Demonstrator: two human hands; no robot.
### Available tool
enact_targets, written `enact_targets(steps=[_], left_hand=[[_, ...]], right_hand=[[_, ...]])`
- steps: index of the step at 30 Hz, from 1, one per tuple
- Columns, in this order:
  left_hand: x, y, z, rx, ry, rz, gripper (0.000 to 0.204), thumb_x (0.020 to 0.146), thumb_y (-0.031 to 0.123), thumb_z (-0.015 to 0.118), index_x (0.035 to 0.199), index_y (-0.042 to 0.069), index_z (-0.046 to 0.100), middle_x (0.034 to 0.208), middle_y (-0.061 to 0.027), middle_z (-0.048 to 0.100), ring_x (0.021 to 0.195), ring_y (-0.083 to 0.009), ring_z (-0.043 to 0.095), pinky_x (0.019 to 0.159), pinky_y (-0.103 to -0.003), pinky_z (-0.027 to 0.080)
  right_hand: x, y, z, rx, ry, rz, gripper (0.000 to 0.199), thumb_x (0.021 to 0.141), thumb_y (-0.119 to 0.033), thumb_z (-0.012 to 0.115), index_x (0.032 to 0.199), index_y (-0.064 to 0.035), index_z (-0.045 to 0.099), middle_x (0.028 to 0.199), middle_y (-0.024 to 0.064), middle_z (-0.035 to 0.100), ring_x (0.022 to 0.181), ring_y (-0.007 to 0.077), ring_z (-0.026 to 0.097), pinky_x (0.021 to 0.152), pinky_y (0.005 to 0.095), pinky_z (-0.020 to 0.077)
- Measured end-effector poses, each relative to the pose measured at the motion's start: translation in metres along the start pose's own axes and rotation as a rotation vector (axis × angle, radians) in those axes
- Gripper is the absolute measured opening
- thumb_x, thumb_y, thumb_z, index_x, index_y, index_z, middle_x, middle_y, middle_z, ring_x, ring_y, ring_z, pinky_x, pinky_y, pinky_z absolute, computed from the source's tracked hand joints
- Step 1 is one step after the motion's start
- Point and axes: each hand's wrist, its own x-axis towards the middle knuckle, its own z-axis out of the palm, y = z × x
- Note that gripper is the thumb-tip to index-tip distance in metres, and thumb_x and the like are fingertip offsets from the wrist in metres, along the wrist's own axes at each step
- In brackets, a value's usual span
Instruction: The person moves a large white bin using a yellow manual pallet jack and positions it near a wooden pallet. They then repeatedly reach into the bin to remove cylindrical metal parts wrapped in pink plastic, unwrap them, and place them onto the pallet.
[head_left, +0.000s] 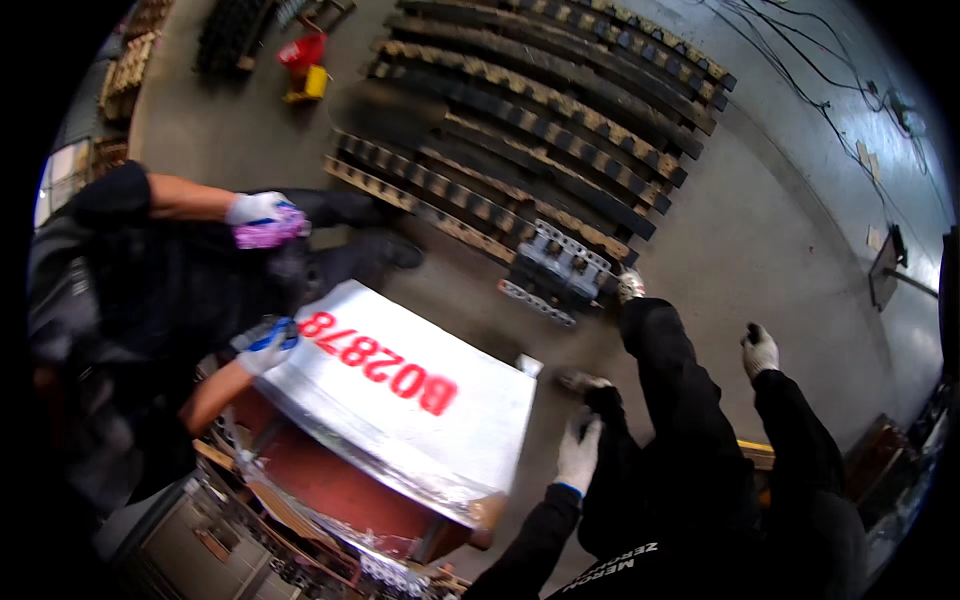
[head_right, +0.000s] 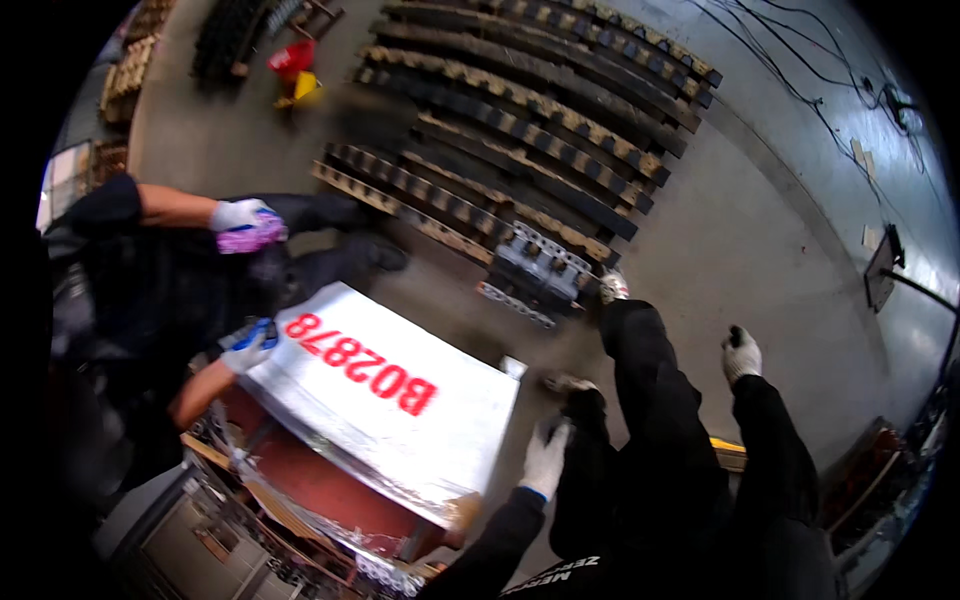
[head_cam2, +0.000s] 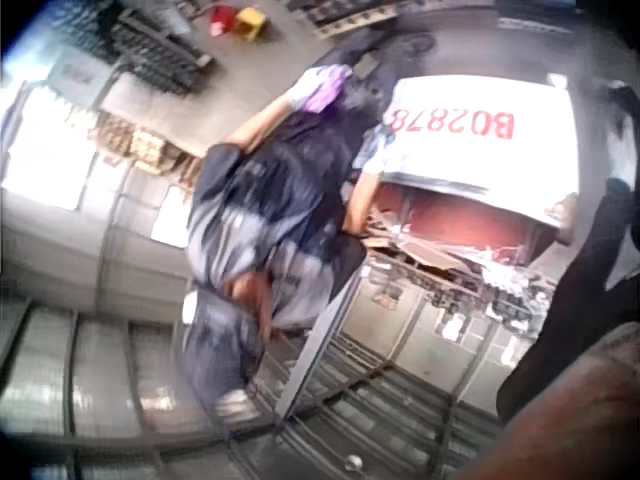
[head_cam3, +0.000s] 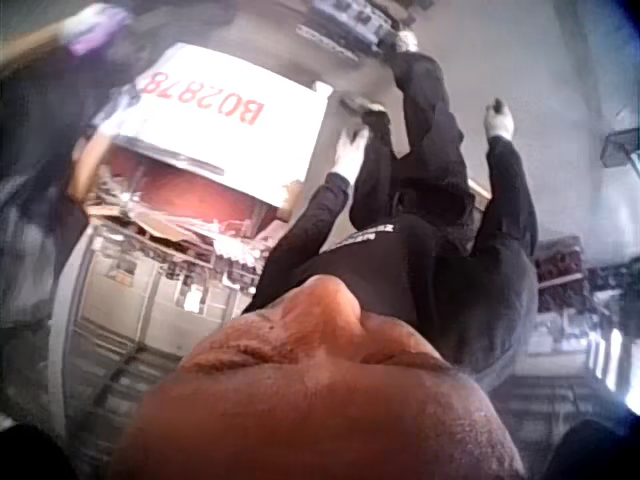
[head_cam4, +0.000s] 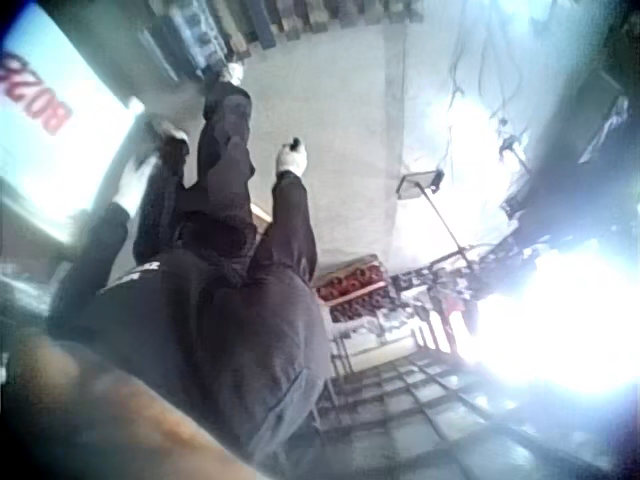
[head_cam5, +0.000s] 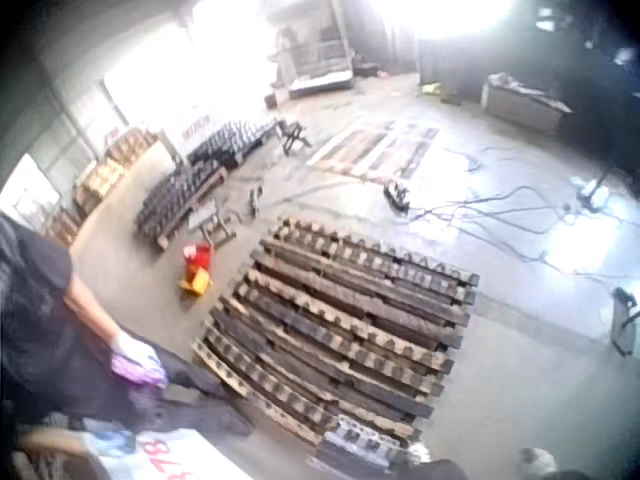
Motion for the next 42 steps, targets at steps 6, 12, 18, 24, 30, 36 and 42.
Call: enact_targets(steps=[6,12,18,24,30,36,42], left_hand=[[-0.084,-0.024,-0.055,-0.087,0.023,0.173,0.048,0.099,0.020,0.066,0.139,-0.003,0.052,0.137,-0.0184,0.059,0.127,-0.0265,0.057,0.111,-0.037,0.042],[-0.166,-0.098,-0.132,-0.048,0.200,0.429,0.043,0.099,0.014,0.063,0.137,-0.005,0.055,0.134,-0.0166,0.061,0.125,-0.0256,0.057,0.109,-0.035,0.044],[-0.224,-0.221,-0.175,-0.461,0.606,0.337,0.036,0.096,0.006,0.063,0.131,-0.001,0.060,0.129,-0.0122,0.064,0.120,-0.0233,0.059,0.105,-0.036,0.046],[-0.228,-0.348,-0.152,-0.857,0.870,0.055,0.033,0.096,0.011,0.065,0.127,0.004,0.058,0.113,-0.0089,0.065,0.098,-0.0197,0.064,0.085,-0.032,0.055],[-0.264,-0.425,-0.062,-0.959,0.889,-0.089,0.021,0.093,0.002,0.063,0.114,0.002,0.061,0.086,-0.0080,0.065,0.067,-0.0170,0.062,0.060,-0.030,0.052],[-0.285,-0.439,-0.038,-1.132,0.810,-0.019,0.022,0.092,-0.001,0.060,0.114,0.001,0.059,0.086,-0.0093,0.063,0.064,-0.0170,0.059,0.057,-0.030,0.049],[-0.277,-0.447,-0.080,-1.123,0.879,0.078,0.022,0.094,-0.001,0.063,0.115,0.000,0.059,0.089,-0.0088,0.064,0.070,-0.0167,0.061,0.061,-0.030,0.051]], right_hand=[[-0.116,0.113,-0.021,-0.049,0.029,-0.075,0.035,0.089,-0.004,0.061,0.123,0.0010,0.065,0.108,0.0215,0.073,0.100,0.0340,0.071,0.089,0.0394,0.0558],[-0.219,0.153,-0.011,0.122,0.057,-0.076,0.036,0.088,-0.005,0.064,0.123,0.0020,0.064,0.112,0.0209,0.072,0.102,0.0321,0.071,0.089,0.0383,0.0552],[-0.204,0.136,0.026,0.209,0.008,-0.292,0.040,0.088,-0.006,0.066,0.127,0.0046,0.062,0.111,0.0193,0.073,0.102,0.0285,0.071,0.091,0.0353,0.0549],[-0.212,0.044,0.001,0.201,-0.169,-0.373,0.044,0.088,-0.014,0.071,0.127,0.0055,0.063,0.117,0.0200,0.072,0.109,0.0278,0.069,0.097,0.0351,0.0534],[-0.202,-0.027,0.003,0.312,-0.307,-0.458,0.047,0.090,-0.011,0.069,0.133,0.0064,0.059,0.130,0.0200,0.066,0.121,0.0273,0.063,0.105,0.0346,0.0483],[-0.206,-0.022,0.016,0.220,-0.345,-0.419,0.046,0.090,-0.016,0.071,0.131,0.0051,0.062,0.125,0.0177,0.069,0.120,0.0266,0.063,0.104,0.0345,0.0478],[-0.231,-0.008,0.047,0.077,-0.365,-0.370,0.048,0.090,-0.017,0.071,0.131,0.0054,0.062,0.125,0.0185,0.069,0.118,0.0269,0.065,0.104,0.0349,0.0485]])
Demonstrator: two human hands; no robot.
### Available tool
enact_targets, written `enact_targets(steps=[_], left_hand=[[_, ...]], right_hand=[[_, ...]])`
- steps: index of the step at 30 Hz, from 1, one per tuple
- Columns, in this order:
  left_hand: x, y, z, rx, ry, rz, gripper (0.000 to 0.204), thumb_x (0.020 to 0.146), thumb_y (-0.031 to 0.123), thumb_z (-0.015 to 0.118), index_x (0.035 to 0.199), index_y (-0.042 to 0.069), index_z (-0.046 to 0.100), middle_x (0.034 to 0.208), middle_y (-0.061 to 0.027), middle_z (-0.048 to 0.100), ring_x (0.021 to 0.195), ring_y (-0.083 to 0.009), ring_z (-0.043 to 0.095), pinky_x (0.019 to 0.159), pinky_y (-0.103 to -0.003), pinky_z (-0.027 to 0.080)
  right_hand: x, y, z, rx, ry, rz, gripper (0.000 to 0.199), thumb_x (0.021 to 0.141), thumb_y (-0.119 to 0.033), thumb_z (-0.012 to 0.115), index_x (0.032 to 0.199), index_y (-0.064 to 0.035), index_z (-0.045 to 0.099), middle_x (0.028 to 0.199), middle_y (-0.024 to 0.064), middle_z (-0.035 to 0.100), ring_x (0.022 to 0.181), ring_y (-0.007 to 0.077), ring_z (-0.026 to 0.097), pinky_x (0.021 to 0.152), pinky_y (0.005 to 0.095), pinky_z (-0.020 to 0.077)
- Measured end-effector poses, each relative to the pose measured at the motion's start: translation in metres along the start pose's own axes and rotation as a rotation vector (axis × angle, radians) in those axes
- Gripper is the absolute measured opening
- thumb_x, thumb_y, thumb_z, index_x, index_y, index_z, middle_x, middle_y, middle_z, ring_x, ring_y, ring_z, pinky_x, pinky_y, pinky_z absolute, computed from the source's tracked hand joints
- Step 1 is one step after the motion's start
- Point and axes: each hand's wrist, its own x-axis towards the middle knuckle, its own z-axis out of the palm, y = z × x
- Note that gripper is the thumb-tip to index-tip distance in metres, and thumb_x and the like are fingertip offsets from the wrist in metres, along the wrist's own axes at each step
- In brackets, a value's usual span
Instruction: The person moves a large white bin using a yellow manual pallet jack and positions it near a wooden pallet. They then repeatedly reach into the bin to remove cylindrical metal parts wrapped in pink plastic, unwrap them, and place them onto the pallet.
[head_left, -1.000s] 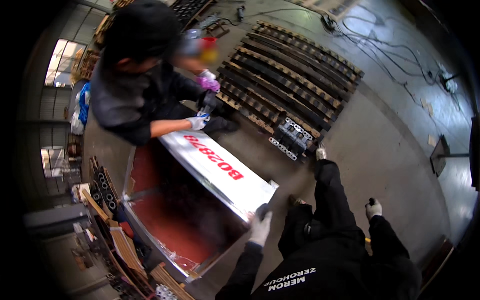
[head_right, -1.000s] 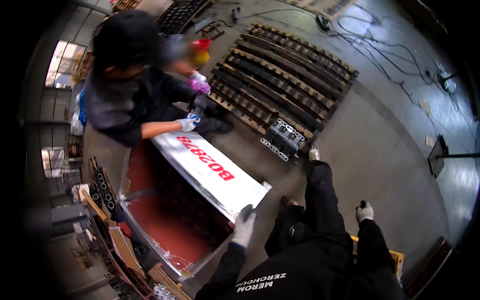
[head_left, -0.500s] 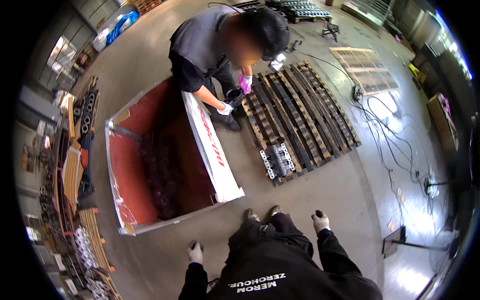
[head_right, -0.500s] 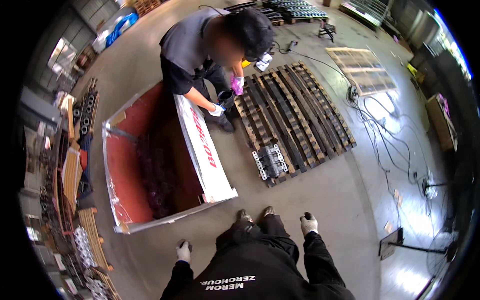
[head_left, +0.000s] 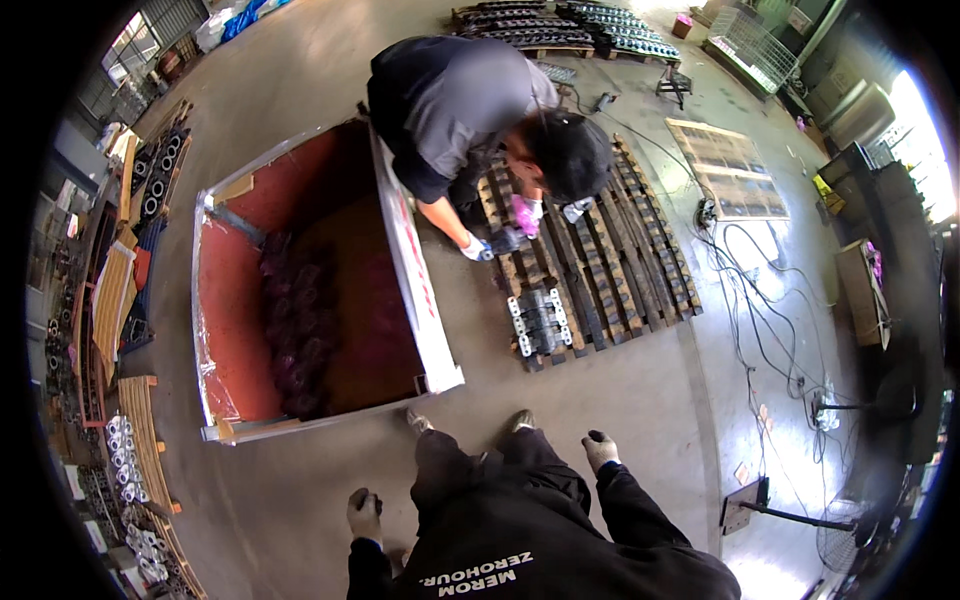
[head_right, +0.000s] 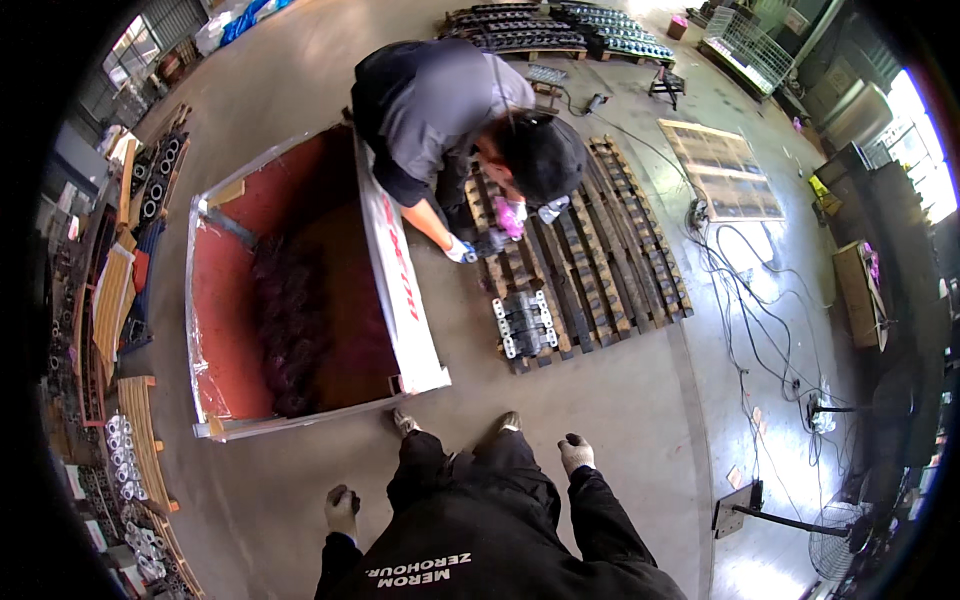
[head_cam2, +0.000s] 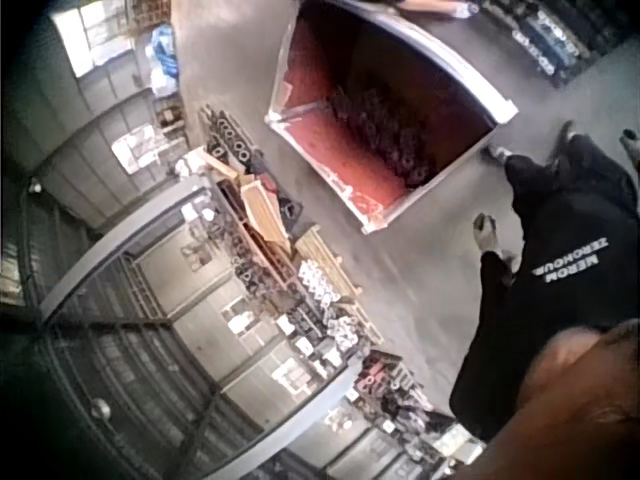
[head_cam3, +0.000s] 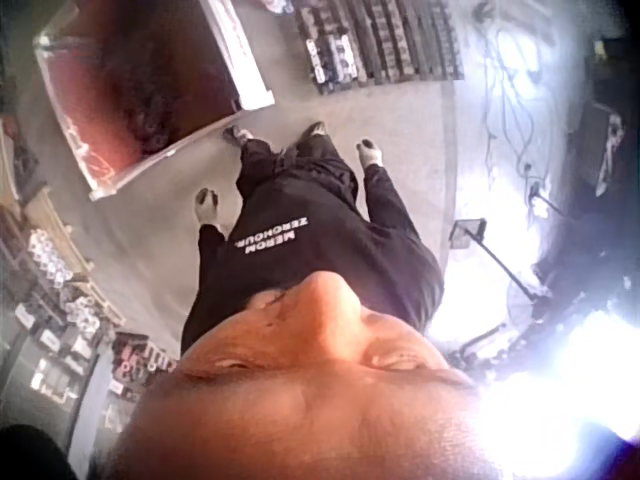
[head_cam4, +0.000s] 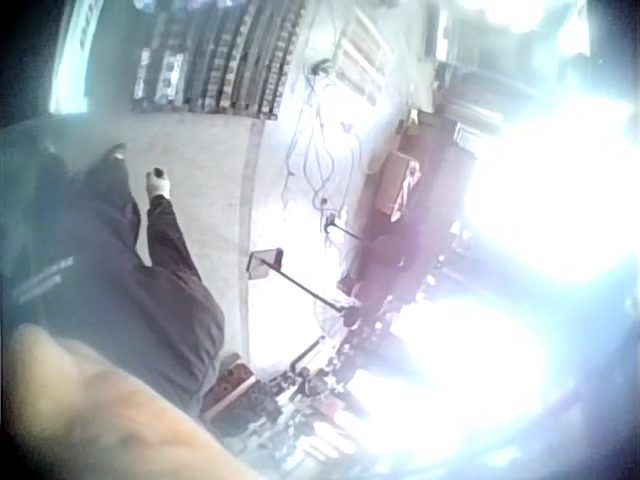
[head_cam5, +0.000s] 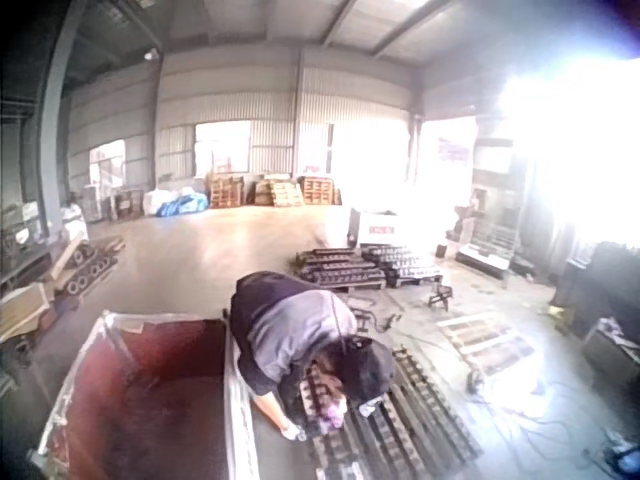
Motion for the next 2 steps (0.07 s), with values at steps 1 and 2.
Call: enact_targets(steps=[1,2], left_hand=[[0.006,0.013,0.005,0.010,0.002,0.008,0.023,0.094,-0.001,0.063,0.116,0.000,0.059,0.090,-0.0088,0.064,0.071,-0.0167,0.061,0.062,-0.030,0.051],[0.012,0.015,-0.009,0.015,0.011,0.002,0.023,0.094,-0.001,0.063,0.116,0.000,0.059,0.090,-0.0088,0.064,0.071,-0.0167,0.061,0.062,-0.030,0.051]], right_hand=[[-0.003,0.002,0.009,0.024,-0.004,0.006,0.048,0.090,-0.018,0.071,0.131,0.0053,0.062,0.125,0.0185,0.069,0.118,0.0270,0.065,0.104,0.0348,0.0486],[-0.008,0.006,0.023,0.019,-0.011,0.013,0.048,0.090,-0.018,0.071,0.131,0.0053,0.062,0.125,0.0185,0.069,0.118,0.0270,0.065,0.104,0.0348,0.0486]])
